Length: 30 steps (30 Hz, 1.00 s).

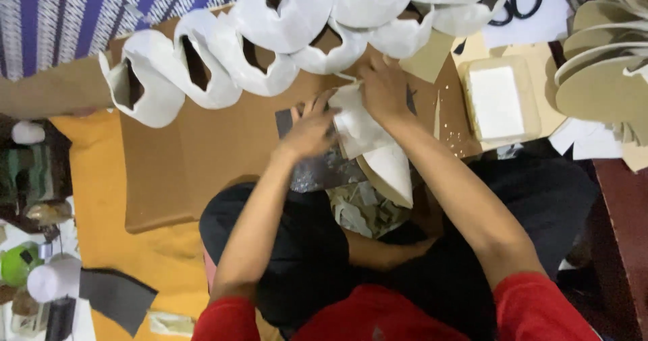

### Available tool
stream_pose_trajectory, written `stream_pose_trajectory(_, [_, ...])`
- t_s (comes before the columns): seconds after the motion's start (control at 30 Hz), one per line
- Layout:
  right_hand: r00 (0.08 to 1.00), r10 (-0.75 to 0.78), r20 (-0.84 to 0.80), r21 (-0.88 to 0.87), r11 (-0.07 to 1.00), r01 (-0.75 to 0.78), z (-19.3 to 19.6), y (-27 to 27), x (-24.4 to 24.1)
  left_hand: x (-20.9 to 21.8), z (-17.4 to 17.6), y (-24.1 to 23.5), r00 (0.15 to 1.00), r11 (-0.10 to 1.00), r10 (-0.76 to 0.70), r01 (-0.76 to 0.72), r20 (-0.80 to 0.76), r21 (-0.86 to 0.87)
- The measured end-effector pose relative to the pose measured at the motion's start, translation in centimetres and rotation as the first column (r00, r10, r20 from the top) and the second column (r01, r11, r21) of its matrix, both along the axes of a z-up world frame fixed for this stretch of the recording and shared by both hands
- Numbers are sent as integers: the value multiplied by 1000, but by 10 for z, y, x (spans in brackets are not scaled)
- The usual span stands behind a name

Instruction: The person sits on the floor and repeatedly smooths the edges of white mask-like objects using a small rectangular tool. They handle each mask one at a time, rubbing the tool along the edges and then placing the finished items into a pile.

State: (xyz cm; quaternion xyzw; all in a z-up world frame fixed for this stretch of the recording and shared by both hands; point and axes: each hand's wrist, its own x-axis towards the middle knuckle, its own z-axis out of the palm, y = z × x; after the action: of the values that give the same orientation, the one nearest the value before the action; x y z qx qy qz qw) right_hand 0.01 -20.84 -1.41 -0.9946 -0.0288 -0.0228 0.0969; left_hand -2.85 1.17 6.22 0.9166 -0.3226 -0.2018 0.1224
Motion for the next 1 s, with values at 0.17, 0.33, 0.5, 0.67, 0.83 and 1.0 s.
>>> stream_pose_trajectory(0.17, [985, 124, 117, 215, 965, -147, -17, 33, -34, 30, -37, 9, 997, 974, 27, -11, 69, -225])
stream_pose_trajectory(0.33, [955, 287, 76, 323, 899, -296, -2, 51, -89, 45, -67, 7, 997, 958, 12, 11, 78, -286])
stream_pose_trajectory(0.5, [845, 525, -102, 539, 743, -397, 37, 40, -95, 41, -41, 11, 999, 948, 18, -29, -38, -318])
stream_pose_trajectory(0.67, [970, 231, 68, 206, 949, -241, -7, 32, -72, 35, -40, 7, 999, 950, 48, -48, -6, -308])
stream_pose_trajectory(0.83, [906, 392, 159, 375, 825, -422, -47, 62, -129, 34, -47, 8, 999, 970, 29, -32, -18, -243])
stream_pose_trajectory(1.0, [930, 317, -186, 550, 818, -169, 44, 60, -134, 13, -22, 4, 999, 984, 33, -35, -17, -175])
